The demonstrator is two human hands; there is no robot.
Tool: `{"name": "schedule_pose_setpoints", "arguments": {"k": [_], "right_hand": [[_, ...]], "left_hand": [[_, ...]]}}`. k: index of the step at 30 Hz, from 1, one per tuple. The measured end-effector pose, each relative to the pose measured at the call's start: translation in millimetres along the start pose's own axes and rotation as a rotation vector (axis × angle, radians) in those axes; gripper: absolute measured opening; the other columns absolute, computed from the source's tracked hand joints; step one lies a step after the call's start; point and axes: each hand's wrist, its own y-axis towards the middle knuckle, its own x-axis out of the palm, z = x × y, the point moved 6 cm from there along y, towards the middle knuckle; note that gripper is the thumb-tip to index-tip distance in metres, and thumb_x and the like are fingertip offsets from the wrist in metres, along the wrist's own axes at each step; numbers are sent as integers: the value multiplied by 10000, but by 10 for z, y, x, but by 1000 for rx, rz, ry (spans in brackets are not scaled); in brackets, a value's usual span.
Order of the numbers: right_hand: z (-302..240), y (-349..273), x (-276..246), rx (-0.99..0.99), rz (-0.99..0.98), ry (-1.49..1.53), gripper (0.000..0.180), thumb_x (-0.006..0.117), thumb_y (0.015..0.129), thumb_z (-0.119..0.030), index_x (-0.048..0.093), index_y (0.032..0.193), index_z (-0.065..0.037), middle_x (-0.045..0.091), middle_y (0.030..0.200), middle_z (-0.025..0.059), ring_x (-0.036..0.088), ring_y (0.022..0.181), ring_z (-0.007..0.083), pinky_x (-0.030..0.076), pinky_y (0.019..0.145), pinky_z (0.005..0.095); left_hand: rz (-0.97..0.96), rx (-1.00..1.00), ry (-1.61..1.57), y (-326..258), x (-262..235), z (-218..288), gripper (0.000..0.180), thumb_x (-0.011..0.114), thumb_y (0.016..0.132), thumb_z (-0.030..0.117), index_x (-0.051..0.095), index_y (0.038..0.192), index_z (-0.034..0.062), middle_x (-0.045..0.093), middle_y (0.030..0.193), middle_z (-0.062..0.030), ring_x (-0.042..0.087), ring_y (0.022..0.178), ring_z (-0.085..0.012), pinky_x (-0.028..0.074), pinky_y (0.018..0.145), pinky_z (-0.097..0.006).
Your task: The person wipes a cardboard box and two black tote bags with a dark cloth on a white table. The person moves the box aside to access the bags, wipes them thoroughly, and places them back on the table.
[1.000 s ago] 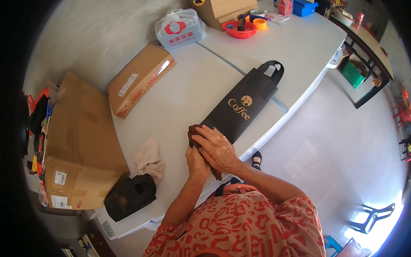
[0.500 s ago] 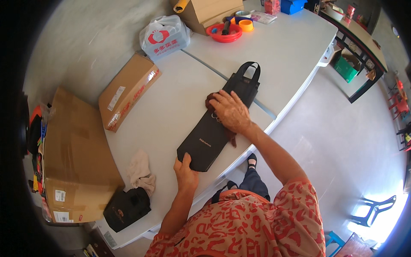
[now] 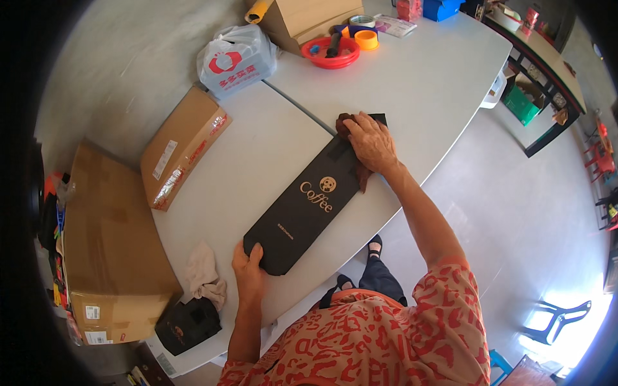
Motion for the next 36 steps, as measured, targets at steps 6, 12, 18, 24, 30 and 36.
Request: {"name": "schedule_pose_setpoints", "arguments": {"k": [6, 12, 18, 24, 30, 36], "right_hand": [[-82, -53, 29, -51, 96, -176, 317, 510, 892, -118, 561, 1201, -74, 562, 1270, 136, 458, 1306, 330, 361, 1071, 494], [-339, 38, -22, -240, 62, -328, 235, 541, 842, -119, 589, 1069, -76, 595, 1086, 88, 533, 1125, 252, 405, 901, 405], [-143, 29, -157, -151, 163, -272, 257, 581, 820, -104, 601, 1075, -126, 605, 1073, 54, 529, 1177, 262, 377, 900, 459], [212, 138, -21, 115, 191, -60, 322, 570, 820, -57, 599, 1134, -119, 611, 1014, 75, 594, 1023, 291, 458, 786, 442], [658, 314, -11, 261, 369, -5, 300, 572, 815, -71, 628, 1105, -118, 609, 1010, 163, 592, 905, 348, 493, 773, 470], [-42, 202, -391, -133, 413, 16, 314, 590, 818, -77, 642, 1124, -125, 618, 1066, 126, 567, 979, 346, 478, 823, 433]], "left_hand": [[29, 695, 805, 7, 616, 922, 516, 601, 849, -35, 459, 1344, -1, 481, 1322, -223, 468, 1224, -360, 357, 1063, -426], [-426, 891, 874, 498, 1904, 591, 545, 547, 938, 132, 360, 1419, -43, 335, 1498, -216, 304, 1401, -376, 263, 1132, -485], [-519, 901, 1077, 580, 2129, 411, 649, 523, 964, 352, 311, 1469, 5, 270, 1541, -199, 228, 1442, -341, 209, 1140, -536], [-529, 882, 1052, 582, 2096, 378, 667, 513, 963, 384, 302, 1476, 13, 246, 1556, -190, 212, 1451, -335, 193, 1149, -537], [-505, 888, 1043, 589, 2114, 383, 671, 498, 967, 409, 299, 1479, 24, 252, 1561, -163, 216, 1452, -319, 183, 1145, -557], [-462, 894, 1077, 601, 2104, 344, 659, 491, 969, 424, 318, 1471, 34, 273, 1554, -152, 228, 1448, -303, 192, 1131, -588]]}}
